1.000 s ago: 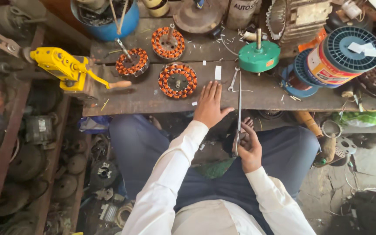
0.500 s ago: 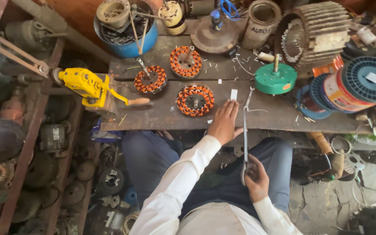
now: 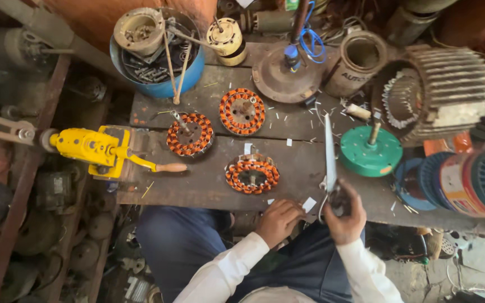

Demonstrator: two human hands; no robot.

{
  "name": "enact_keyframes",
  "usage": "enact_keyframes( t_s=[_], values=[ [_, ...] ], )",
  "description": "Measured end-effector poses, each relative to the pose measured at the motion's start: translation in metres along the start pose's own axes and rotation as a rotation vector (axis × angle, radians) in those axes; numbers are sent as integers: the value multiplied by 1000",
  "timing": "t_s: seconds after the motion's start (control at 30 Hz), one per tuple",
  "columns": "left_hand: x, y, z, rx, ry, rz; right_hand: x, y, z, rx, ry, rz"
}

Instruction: The person cuts small rectangular pieces from a white insulating strip using shears and inserts them into the slots of a motor stator. They repeat this process, placing the insulation between the copper windings and the stator core.

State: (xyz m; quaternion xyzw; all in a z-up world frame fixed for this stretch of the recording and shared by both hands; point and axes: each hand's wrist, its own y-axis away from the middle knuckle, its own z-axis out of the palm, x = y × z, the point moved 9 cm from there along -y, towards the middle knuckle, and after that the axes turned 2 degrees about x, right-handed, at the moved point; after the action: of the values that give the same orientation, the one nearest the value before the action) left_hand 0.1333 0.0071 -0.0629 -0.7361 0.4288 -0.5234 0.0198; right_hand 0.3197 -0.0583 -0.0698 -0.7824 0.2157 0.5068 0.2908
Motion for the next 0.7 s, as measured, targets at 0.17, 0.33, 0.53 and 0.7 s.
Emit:
enact_keyframes(
  t_s=[0.17, 0.33, 0.53, 0.7],
  values=[
    [-19, -13, -8, -1, 180, -259, -11, -29, 18, 48, 232, -166],
    [-15, -19, -10, -107, 185, -186, -28, -36, 28, 11, 297, -252],
    [-22, -4, -18, 30, 191, -259, -12, -11, 9, -29, 295, -154],
    [-26, -6, -42, 295, 514, -479, 26, 17, 25, -146, -432, 274]
  ],
)
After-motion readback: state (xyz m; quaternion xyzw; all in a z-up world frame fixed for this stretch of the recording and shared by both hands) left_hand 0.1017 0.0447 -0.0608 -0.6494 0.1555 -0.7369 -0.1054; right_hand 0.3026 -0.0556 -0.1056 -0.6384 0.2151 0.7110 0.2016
